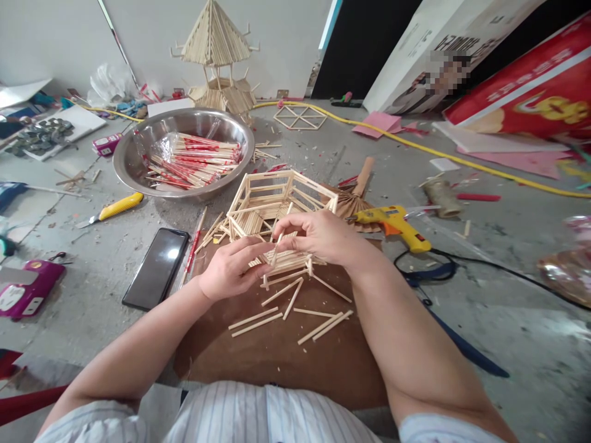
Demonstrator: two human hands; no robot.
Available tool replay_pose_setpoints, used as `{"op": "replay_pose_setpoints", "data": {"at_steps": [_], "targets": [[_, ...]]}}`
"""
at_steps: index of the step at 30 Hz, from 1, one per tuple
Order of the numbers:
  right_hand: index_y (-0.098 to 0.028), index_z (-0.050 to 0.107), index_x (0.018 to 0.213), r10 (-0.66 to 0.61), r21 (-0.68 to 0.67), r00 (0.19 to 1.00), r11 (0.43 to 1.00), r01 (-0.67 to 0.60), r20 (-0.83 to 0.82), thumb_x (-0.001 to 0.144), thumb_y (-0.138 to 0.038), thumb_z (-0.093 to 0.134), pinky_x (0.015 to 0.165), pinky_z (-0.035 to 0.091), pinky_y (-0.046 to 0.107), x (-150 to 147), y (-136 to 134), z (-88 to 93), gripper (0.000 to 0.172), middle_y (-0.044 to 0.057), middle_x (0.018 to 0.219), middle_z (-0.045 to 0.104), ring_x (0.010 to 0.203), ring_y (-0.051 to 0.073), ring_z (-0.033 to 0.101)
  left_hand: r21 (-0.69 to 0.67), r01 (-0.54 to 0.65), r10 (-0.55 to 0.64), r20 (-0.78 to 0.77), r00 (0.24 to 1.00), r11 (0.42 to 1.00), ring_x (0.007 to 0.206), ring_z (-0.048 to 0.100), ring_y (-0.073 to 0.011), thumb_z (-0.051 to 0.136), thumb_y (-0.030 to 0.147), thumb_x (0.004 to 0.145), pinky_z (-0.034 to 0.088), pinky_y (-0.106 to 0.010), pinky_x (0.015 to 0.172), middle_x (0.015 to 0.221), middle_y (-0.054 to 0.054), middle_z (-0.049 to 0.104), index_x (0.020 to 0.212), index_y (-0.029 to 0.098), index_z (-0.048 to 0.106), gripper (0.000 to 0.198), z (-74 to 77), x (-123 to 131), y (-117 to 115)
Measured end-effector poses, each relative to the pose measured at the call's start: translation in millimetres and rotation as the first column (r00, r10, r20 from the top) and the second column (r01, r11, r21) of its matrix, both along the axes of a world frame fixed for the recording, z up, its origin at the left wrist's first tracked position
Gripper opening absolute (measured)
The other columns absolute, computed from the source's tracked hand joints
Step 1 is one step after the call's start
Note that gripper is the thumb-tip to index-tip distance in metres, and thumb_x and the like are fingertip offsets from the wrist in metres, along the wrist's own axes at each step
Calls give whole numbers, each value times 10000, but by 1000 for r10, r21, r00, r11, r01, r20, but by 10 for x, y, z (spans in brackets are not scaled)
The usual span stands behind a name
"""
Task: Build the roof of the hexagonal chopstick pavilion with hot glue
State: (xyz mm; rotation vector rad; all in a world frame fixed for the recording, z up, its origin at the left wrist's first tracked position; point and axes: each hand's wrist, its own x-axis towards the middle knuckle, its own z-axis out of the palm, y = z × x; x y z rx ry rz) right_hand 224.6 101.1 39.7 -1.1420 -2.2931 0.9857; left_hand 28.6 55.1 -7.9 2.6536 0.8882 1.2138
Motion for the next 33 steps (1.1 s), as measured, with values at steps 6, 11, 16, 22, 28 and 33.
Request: {"op": "replay_pose_setpoints", "data": {"at_steps": [6, 11, 16, 22, 28, 33], "targets": [[-191, 627, 787, 4, -9, 1000, 1000, -4, -19, 713, -422, 609, 642, 363, 243, 4, -4, -8, 244, -3, 736, 643, 668, 126, 557, 7, -3, 3, -3, 1000, 1000, 851, 602, -135, 534, 200, 799, 515, -234, 710, 925, -93, 602, 1090, 143, 499, 298, -6, 0, -1], [-193, 627, 800, 10, -16, 1000, 1000, -10, -28, 717, -427, 603, 657, 373, 252, 7, -2, -4, 249, 2, 760, 652, 688, 135, 574, -24, 50, -49, 17, 999, 998, 878, 591, -160, 565, 296, 783, 510, -266, 736, 952, -117, 587, 1115, 121, 485, 384, -13, -22, 5], [-196, 627, 808, 13, -17, 1000, 1000, -13, -25, 721, -418, 604, 668, 384, 251, 6, -4, -4, 240, 2, 769, 657, 698, 137, 582, -38, 59, -59, 9, 998, 998, 887, 588, -168, 562, 322, 782, 512, -281, 741, 966, -116, 582, 1130, 134, 475, 405, -10, -30, 8], [-196, 627, 805, 8, -5, 1000, 1000, -8, -22, 726, -405, 601, 663, 384, 251, 5, -1, -12, 225, 0, 761, 658, 696, 136, 583, 8, -2, 2, -3, 1000, 1000, 866, 601, -145, 541, 232, 799, 517, -246, 720, 941, -95, 597, 1113, 152, 478, 330, -12, -2, 3], [-194, 630, 807, 1, 0, 1000, 1000, -1, -16, 717, -400, 614, 661, 380, 244, 4, 11, -11, 226, 1, 761, 658, 700, 135, 579, 20, -14, 15, -18, 1000, 1000, 841, 603, -132, 533, 213, 804, 517, -223, 692, 929, -91, 600, 1102, 149, 482, 309, -22, 1, -2], [-195, 630, 809, 3, 5, 1000, 1000, -3, -16, 720, -411, 607, 662, 378, 246, 11, 5, -18, 234, 2, 769, 658, 705, 138, 577, 20, -25, 25, -26, 999, 999, 834, 603, -127, 539, 209, 801, 517, -215, 679, 937, -88, 598, 1106, 150, 479, 316, -26, 2, -5]]}}
